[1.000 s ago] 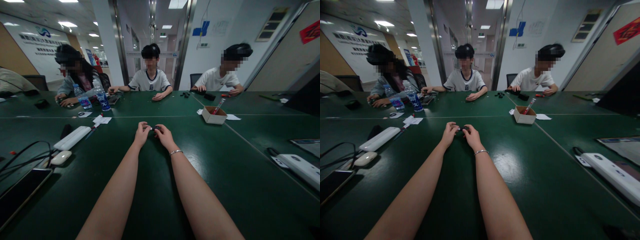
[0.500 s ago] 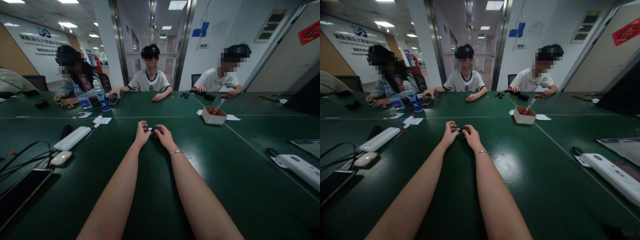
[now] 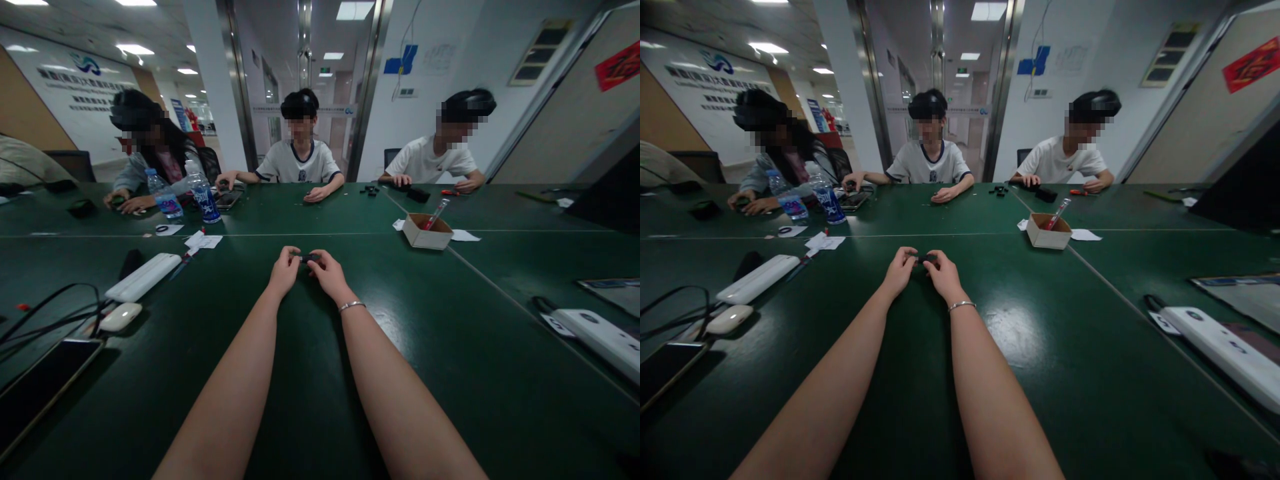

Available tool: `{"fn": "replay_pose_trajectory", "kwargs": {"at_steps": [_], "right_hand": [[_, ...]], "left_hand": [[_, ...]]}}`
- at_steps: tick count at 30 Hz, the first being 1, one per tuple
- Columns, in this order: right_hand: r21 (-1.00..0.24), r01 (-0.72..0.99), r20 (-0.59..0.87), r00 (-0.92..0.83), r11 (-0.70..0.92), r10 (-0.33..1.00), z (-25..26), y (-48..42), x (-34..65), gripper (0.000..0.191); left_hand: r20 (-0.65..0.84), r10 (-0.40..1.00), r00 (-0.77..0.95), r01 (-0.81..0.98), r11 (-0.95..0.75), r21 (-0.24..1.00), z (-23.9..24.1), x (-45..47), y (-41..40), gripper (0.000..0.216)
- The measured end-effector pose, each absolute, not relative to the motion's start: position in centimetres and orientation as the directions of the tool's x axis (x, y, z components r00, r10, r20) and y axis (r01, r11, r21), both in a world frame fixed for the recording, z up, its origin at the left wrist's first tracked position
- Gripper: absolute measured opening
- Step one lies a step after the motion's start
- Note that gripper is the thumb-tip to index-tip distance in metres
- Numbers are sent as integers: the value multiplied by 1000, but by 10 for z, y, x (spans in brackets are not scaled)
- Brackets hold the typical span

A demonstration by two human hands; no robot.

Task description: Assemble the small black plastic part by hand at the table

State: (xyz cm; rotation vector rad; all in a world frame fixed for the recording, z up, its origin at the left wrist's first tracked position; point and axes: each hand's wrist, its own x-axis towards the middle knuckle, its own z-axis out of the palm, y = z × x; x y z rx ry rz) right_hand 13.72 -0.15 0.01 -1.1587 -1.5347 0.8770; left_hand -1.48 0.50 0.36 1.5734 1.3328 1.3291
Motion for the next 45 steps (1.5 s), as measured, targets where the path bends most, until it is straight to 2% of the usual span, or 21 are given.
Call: {"fn": "replay_pose_trajectory", "kwargs": {"at_steps": [8,19,31,37,40,45], "right_hand": [[-942,211,251,-67,259,966,3,-2,136,23],[-929,199,289,-138,312,948,5,-4,137,25],[-934,207,275,-107,292,956,4,-3,136,25],[-927,218,285,-116,305,951,3,-3,136,27],[-929,214,282,-114,301,953,3,-3,136,26],[-927,204,294,-124,314,948,5,-4,137,27]], "left_hand": [[271,961,-64,252,-247,936,5,-14,6,17],[205,975,-84,190,-187,964,4,-15,6,19],[243,967,-81,189,-224,956,4,-14,6,26],[268,962,-57,190,-253,949,6,-14,5,22],[231,971,-57,162,-220,962,7,-14,4,20],[234,970,-60,206,-217,954,5,-15,6,18]]}}
